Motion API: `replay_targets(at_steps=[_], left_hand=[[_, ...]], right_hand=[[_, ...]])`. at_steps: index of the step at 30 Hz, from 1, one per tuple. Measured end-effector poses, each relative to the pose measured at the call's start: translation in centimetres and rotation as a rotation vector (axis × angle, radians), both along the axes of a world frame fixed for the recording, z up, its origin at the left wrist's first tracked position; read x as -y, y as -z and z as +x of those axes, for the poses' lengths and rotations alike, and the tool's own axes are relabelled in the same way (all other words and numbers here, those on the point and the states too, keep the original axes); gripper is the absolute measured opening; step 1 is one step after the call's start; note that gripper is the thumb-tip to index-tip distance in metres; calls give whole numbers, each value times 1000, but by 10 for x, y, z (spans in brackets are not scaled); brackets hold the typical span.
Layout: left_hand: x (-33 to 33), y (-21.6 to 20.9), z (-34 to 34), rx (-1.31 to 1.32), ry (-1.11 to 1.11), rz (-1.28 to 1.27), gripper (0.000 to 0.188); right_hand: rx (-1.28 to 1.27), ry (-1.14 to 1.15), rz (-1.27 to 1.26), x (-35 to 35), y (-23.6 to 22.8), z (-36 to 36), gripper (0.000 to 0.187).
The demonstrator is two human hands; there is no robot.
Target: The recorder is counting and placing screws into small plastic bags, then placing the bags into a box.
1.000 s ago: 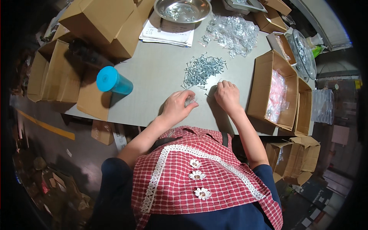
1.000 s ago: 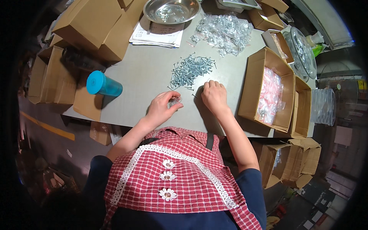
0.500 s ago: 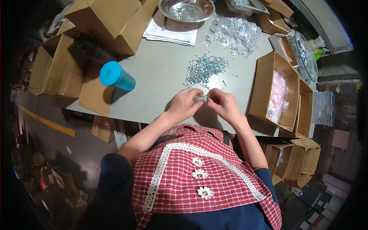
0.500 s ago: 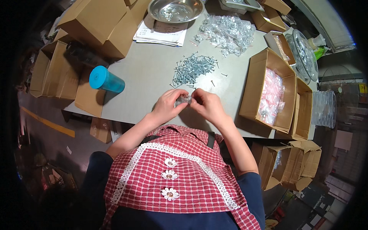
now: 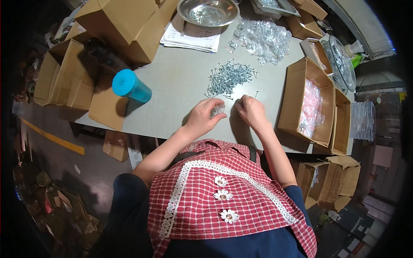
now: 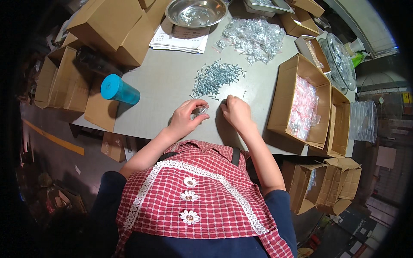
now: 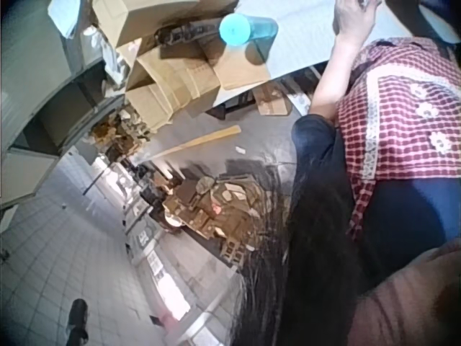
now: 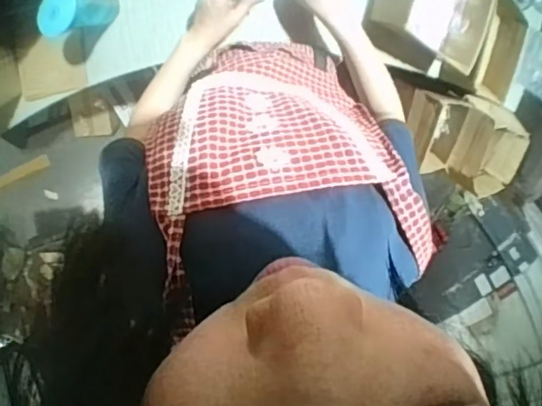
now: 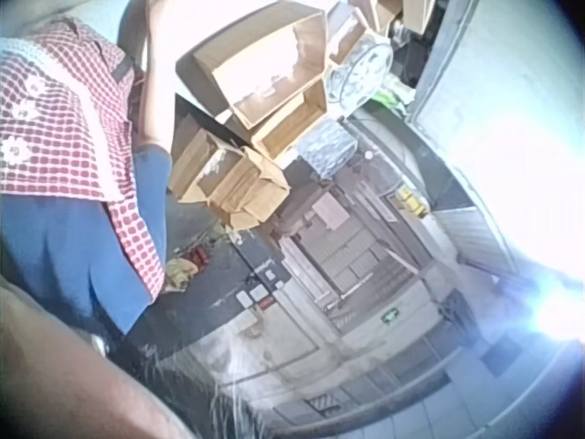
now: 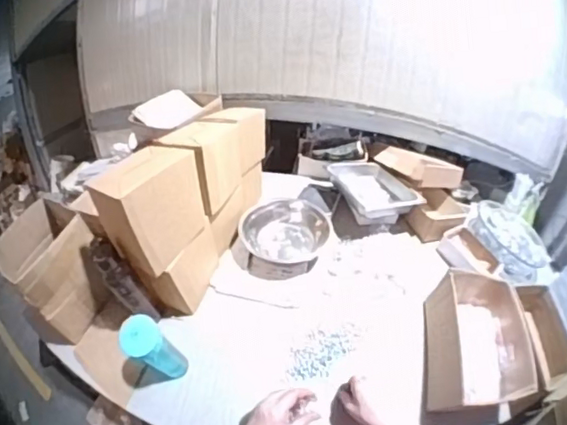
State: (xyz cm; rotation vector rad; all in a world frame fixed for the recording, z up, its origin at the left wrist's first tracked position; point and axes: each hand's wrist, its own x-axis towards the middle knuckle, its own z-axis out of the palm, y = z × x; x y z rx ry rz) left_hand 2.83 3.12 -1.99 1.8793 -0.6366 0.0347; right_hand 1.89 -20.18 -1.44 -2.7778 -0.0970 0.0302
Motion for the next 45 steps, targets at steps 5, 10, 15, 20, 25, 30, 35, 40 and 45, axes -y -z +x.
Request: replay_targets(at_steps=[5, 10, 15, 20, 25, 30, 35, 40, 45], left_hand=[[-7, 7, -1, -5, -31, 9, 34], [-5, 3, 0, -24, -25, 12, 33], [-8, 2, 2, -5, -19, 36, 35], [-7, -9, 0, 81, -15, 42, 37], [2, -11, 1, 95, -2, 29, 39], [6, -10, 5, 194, 15, 51, 41], [11, -15, 5, 212, 16, 56, 41], [15, -19, 0, 147, -15, 5, 38], [20, -20, -2, 215, -3, 13, 40]], right_hand=[[18, -161, 67, -18, -16, 8, 19], [303, -269, -334, -21, 8, 23, 12], [120, -244, -207, -17, -8, 12, 10], [195, -120, 622, -29, -38, -6, 7], [362, -209, 590, -27, -40, -15, 16], [269, -159, 645, -28, -47, -26, 18], [164, -129, 641, -37, -54, -28, 15], [227, 4, 770, -33, -56, -30, 16], [40, 156, 932, -31, -44, -34, 17]])
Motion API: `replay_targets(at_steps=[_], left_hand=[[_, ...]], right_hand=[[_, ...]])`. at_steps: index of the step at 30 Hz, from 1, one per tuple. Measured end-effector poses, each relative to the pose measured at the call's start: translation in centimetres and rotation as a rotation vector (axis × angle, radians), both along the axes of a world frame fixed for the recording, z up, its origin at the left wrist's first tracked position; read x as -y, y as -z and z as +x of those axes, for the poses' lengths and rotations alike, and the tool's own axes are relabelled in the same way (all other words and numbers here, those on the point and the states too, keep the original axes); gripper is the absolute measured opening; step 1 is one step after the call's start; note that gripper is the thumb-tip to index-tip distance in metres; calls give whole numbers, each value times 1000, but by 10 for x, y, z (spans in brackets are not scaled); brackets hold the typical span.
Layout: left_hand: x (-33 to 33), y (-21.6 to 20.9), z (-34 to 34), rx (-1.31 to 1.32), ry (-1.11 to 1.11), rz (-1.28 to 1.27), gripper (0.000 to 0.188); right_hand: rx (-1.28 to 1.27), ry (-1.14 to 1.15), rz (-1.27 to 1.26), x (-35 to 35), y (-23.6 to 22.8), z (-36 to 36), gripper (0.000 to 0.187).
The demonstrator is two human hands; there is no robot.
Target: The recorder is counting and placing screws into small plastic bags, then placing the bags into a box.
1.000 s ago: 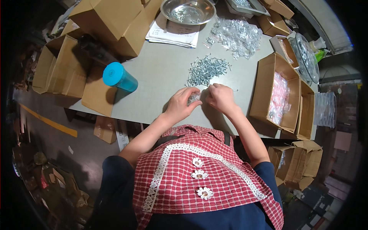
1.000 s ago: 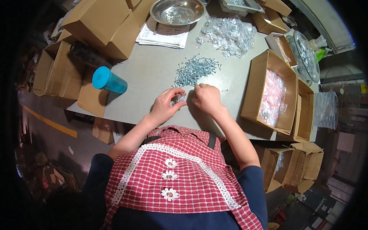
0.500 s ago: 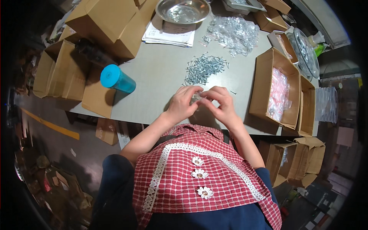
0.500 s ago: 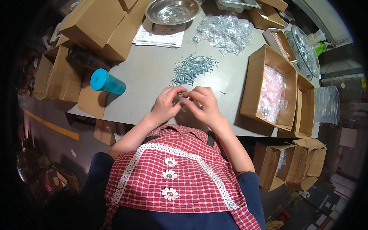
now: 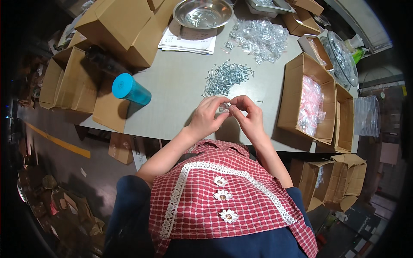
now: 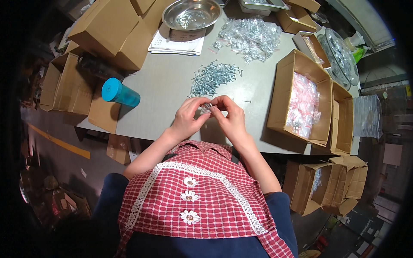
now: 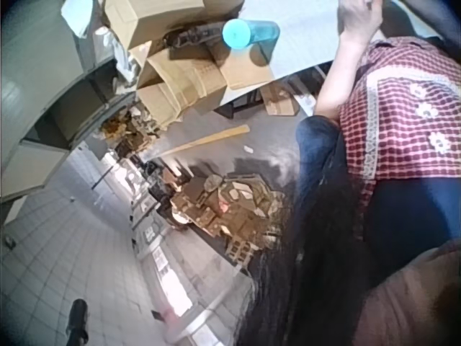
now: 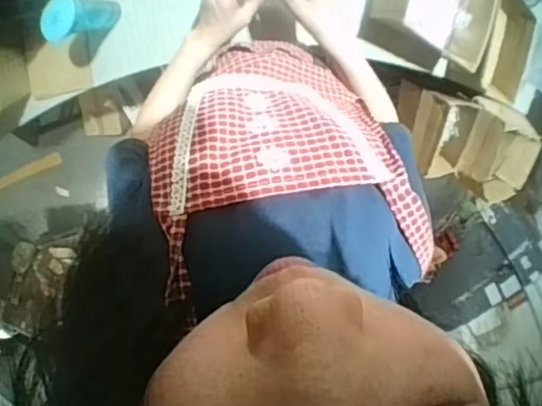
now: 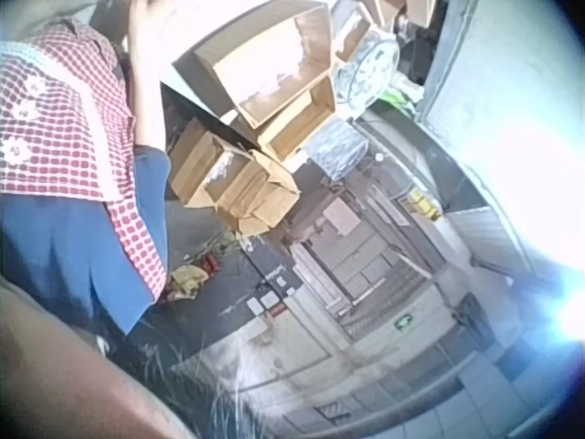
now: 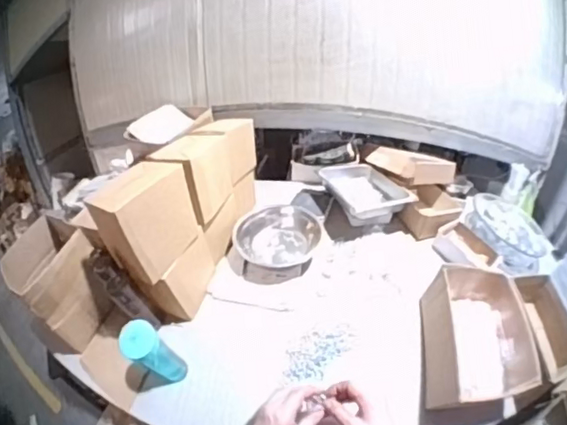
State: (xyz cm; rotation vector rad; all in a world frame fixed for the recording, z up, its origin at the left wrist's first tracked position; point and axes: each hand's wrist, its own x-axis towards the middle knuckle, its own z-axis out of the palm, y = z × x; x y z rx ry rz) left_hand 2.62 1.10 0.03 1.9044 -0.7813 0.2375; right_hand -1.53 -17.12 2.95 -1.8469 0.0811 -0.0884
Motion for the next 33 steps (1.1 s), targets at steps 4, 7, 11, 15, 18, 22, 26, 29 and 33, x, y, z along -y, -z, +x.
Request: replay_targets(at_steps=[4, 7, 11, 15, 18, 22, 26, 29, 33], left_hand=[[3, -3, -1, -1, -10, 14, 40], [6, -3, -1, 19, 8, 19, 40], [10, -3, -4, 43, 8, 45, 40], [14, -10, -7, 60, 30, 35, 40], [17, -9, -7, 52, 23, 29, 41], [23, -7, -8, 81, 11, 6, 41], [29, -11, -10, 37, 30, -17, 42], [34, -8, -14, 38, 18, -3, 43], [44, -10, -15, 9, 33, -10, 42]], right_hand=[[180, 24, -292, 5, -14, -4, 16], [155, -96, -409, 8, -26, -6, 15], [-11, -90, -364, 9, -28, -7, 16], [-10, -44, -134, 13, -12, -11, 16], [186, 17, -140, 16, -17, -12, 19], [286, -38, -231, 23, -28, -12, 22], [343, -27, -314, 25, -36, -16, 24], [309, 21, -234, 33, -35, -20, 23], [392, -26, -417, 41, -29, -23, 19]])
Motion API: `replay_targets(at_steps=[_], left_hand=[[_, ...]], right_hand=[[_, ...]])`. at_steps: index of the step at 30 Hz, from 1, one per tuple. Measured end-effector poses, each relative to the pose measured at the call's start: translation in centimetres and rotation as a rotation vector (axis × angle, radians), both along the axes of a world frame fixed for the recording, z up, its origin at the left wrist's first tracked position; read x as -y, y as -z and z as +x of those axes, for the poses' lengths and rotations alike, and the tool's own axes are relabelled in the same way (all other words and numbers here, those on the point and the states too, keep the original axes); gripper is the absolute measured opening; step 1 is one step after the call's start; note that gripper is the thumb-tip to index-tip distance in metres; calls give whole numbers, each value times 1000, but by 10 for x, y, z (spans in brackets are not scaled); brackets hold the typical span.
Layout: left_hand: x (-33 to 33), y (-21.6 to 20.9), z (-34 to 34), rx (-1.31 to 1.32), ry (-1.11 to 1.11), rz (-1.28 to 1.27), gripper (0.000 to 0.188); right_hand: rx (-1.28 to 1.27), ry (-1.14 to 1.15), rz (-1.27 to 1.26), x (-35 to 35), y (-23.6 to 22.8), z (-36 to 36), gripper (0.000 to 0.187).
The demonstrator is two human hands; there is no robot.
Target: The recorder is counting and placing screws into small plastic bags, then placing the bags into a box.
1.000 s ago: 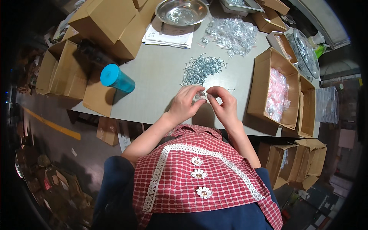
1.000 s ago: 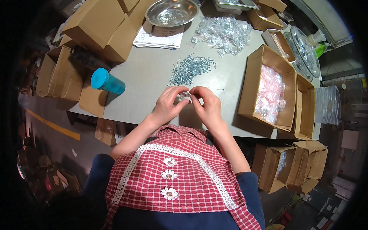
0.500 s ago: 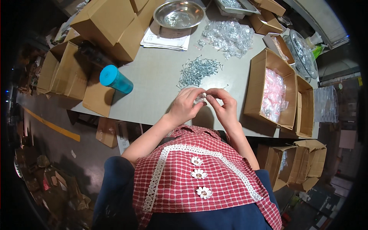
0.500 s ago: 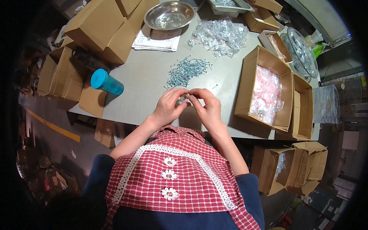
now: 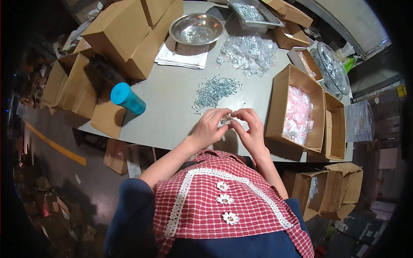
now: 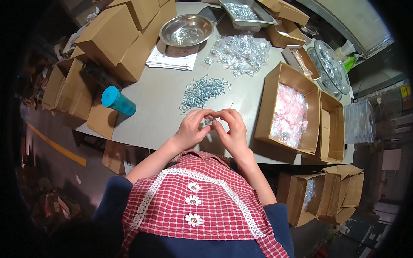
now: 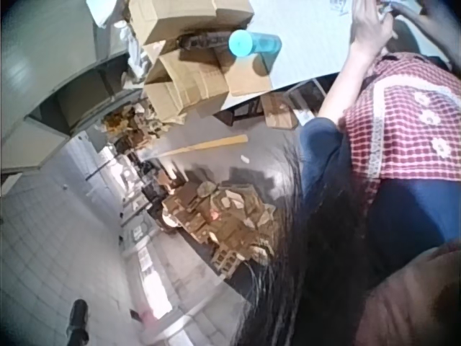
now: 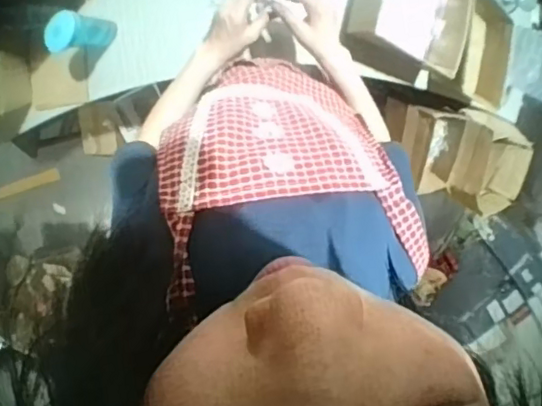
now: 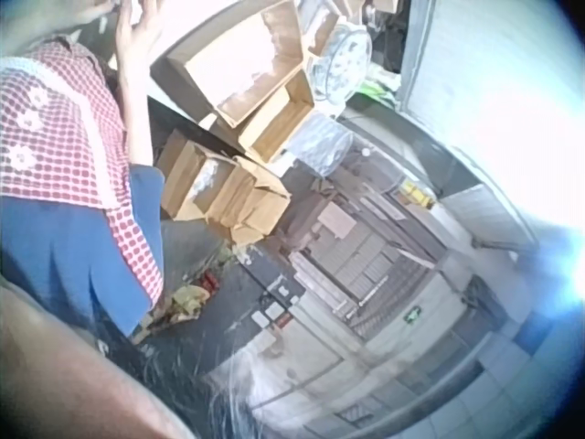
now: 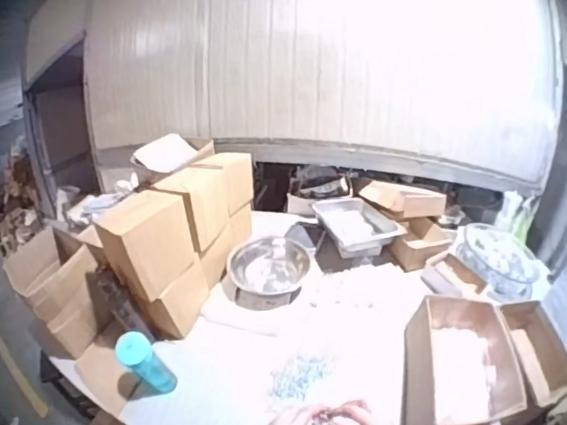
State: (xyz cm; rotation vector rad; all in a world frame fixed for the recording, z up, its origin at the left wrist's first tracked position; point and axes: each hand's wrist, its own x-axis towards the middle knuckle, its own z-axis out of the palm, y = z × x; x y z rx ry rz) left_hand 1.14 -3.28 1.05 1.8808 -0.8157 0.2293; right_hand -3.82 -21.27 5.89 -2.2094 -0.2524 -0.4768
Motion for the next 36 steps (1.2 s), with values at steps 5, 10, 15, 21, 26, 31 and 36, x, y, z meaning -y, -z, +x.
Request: replay_targets(at_steps=[5, 10, 15, 21, 26, 31, 36], left_hand=[[7, -2, -2, -4, -7, 4, 43], [16, 1, 4, 62, -1, 13, 45], [21, -1, 7, 51, 22, 41, 50], [22, 5, 0, 35, 10, 42, 53], [25, 9, -2, -265, 61, -66, 33], [22, -1, 2, -472, 52, -78, 19], [18, 11, 5, -511, 59, -190, 17]], right_hand=[[-385, 100, 176, 7, 7, -2, 15], [-39, 53, 15, 10, 3, 0, 13], [-55, 32, -85, 21, -2, -1, 21], [-3, 21, -143, 16, 15, -2, 19], [-180, 87, -134, 23, 3, -15, 14], [-321, 103, 160, 27, 9, -10, 15], [-344, 57, 232, 22, 17, -6, 29]])
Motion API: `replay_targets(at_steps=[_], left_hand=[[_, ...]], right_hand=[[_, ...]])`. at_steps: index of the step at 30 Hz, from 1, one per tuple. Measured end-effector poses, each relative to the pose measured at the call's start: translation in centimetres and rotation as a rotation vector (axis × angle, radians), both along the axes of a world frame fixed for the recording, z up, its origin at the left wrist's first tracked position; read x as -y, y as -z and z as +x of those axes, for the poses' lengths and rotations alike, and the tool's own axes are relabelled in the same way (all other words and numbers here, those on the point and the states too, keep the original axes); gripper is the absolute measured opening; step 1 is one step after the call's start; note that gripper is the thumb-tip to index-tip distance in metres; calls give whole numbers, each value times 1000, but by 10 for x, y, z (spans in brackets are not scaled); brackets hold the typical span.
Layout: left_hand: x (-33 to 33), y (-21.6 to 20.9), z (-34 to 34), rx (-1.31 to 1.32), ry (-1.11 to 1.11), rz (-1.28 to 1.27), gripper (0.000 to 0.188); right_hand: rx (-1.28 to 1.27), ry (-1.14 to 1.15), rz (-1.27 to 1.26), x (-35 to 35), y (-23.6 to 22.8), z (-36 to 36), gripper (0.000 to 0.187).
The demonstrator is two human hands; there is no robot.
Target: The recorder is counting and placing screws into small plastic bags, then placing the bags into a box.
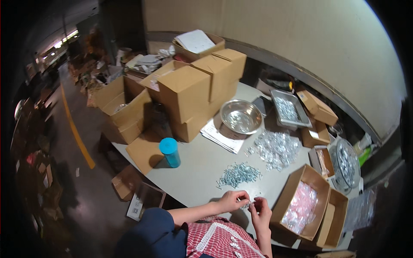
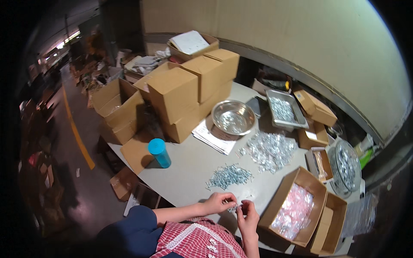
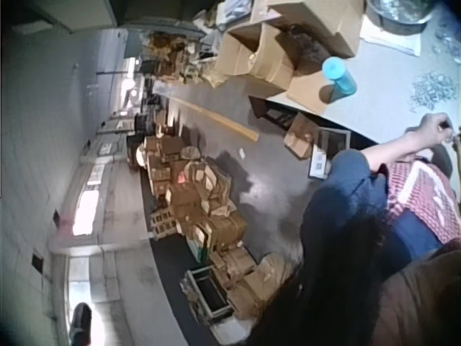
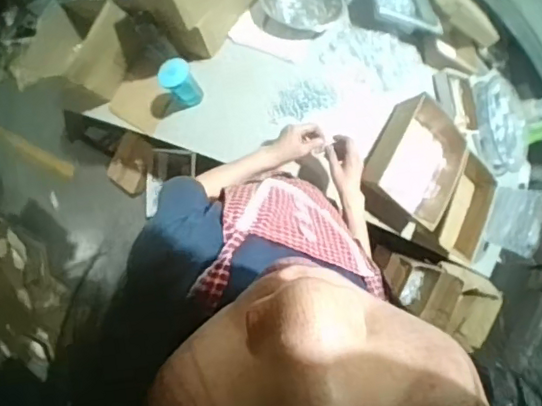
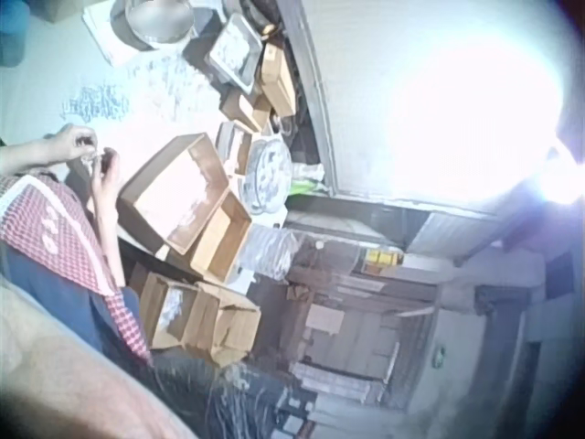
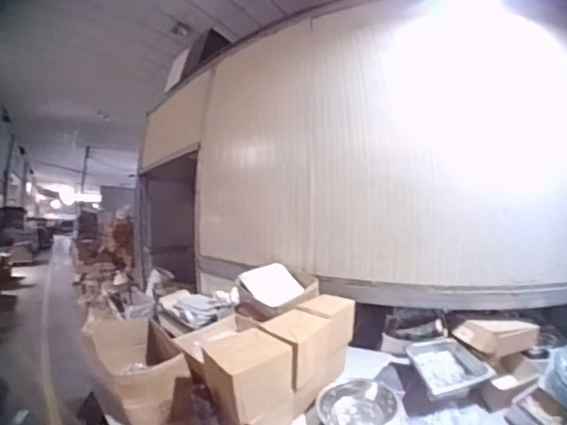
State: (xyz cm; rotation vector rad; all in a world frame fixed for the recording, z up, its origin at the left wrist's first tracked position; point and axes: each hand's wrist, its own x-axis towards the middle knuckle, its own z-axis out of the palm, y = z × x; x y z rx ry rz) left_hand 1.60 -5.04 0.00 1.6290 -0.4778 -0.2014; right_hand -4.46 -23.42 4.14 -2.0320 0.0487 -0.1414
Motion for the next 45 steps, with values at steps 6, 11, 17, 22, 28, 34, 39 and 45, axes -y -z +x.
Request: replay_targets(at_steps=[6, 11, 17, 22, 28, 34, 39, 45], left_hand=[[0, -6, -5, 91, -11, 183, 17], [3, -11, -7, 164, 63, 154, 17], [14, -30, -10, 77, 73, 117, 15], [22, -28, -7, -10, 177, 14, 8], [21, -45, -6, -353, 305, -15, 16], [74, -80, -1, -266, 480, 162, 14], [168, -101, 5, 299, 481, 155, 14], [280, -47, 35, 914, 828, 657, 37]], right_hand=[[-183, -115, 333, 7, 31, -3, 17], [-315, -209, 208, 7, -15, -12, 20], [-290, -220, 336, 16, -29, -20, 13], [-236, -126, 422, 41, -11, -28, 15], [-131, -107, 199, 35, -39, -43, 24], [272, 622, 635, 98, -37, -113, 14], [564, 881, 695, 168, -61, -173, 54], [423, 1000, 705, 181, -38, -196, 21]])
